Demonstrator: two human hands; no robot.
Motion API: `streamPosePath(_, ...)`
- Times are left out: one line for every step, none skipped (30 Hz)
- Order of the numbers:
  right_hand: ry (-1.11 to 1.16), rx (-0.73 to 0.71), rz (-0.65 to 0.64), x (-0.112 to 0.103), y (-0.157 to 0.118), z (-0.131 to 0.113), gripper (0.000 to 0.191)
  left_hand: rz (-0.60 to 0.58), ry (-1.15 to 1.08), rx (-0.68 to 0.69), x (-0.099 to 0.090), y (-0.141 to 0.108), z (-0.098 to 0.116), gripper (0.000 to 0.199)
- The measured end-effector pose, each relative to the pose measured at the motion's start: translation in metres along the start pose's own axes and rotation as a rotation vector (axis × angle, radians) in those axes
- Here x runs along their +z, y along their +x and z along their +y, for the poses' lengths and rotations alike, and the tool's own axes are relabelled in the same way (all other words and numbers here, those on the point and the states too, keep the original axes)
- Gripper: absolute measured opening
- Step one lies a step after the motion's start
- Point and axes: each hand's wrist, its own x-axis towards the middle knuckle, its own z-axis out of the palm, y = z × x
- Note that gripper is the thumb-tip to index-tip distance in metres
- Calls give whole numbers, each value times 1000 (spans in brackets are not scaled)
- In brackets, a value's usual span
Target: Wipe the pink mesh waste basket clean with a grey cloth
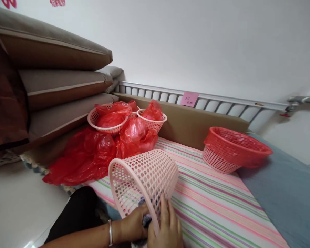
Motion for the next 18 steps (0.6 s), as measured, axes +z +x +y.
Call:
streamPosePath(8, -70, 21, 1, 4, -4, 66, -9, 115, 0, -3, -8, -4, 67)
streamPosePath(30, -119, 35, 1, 8, -9, 67, -25, 231, 3, -6, -16, -8, 68)
streamPosePath(60, -148, 44, 1, 12, -14, 68, -53, 363, 3, -9, -26, -12, 67)
streamPosePath(94, -151, 48, 1, 15, -18, 70, -87, 508, 2, -14, -35, -16, 64)
streamPosePath(124, -139, 46, 0, 17, -23, 71, -118, 648, -3, -20, -43, -21, 59)
streamPosePath(150, -120, 39, -1, 19, -26, 71, -141, 772, -16, -28, -49, -25, 51)
streamPosePath(169, -91, 26, -1, 20, -29, 71, -150, 868, -37, -38, -54, -30, 43)
streamPosePath(184, -61, 0, -2, 20, -31, 71, -144, 923, -61, -50, -56, -35, 34)
streamPosePath(194, -35, -28, -2, 20, -32, 72, -118, 953, -89, -64, -56, -39, 30)
streamPosePath(203, -18, -57, -1, 20, -33, 72, -82, 979, -115, -79, -54, -42, 30)
streamPosePath(212, -9, -78, 0, 20, -34, 73, -41, 1002, -133, -94, -51, -46, 32)
streamPosePath(221, -1, -88, 2, 20, -35, 74, 0, 1017, -136, -109, -47, -48, 34)
streamPosePath(229, 6, -85, 4, 21, -36, 74, 21, 1025, -121, -122, -43, -50, 33)
streamPosePath(237, 15, -73, 7, 22, -38, 75, 23, 1026, -92, -133, -40, -52, 31)
streamPosePath(244, 26, -56, 9, 24, -40, 74, 15, 1021, -62, -141, -38, -55, 29)
streamPosePath(251, 31, -42, 12, 26, -42, 74, 0, 1014, -38, -147, -36, -57, 27)
streamPosePath(257, 30, -32, 14, 28, -44, 74, -15, 1004, -24, -149, -34, -59, 26)
streamPosePath(265, 30, -23, 17, 30, -45, 72, -27, 994, -22, -150, -33, -61, 25)
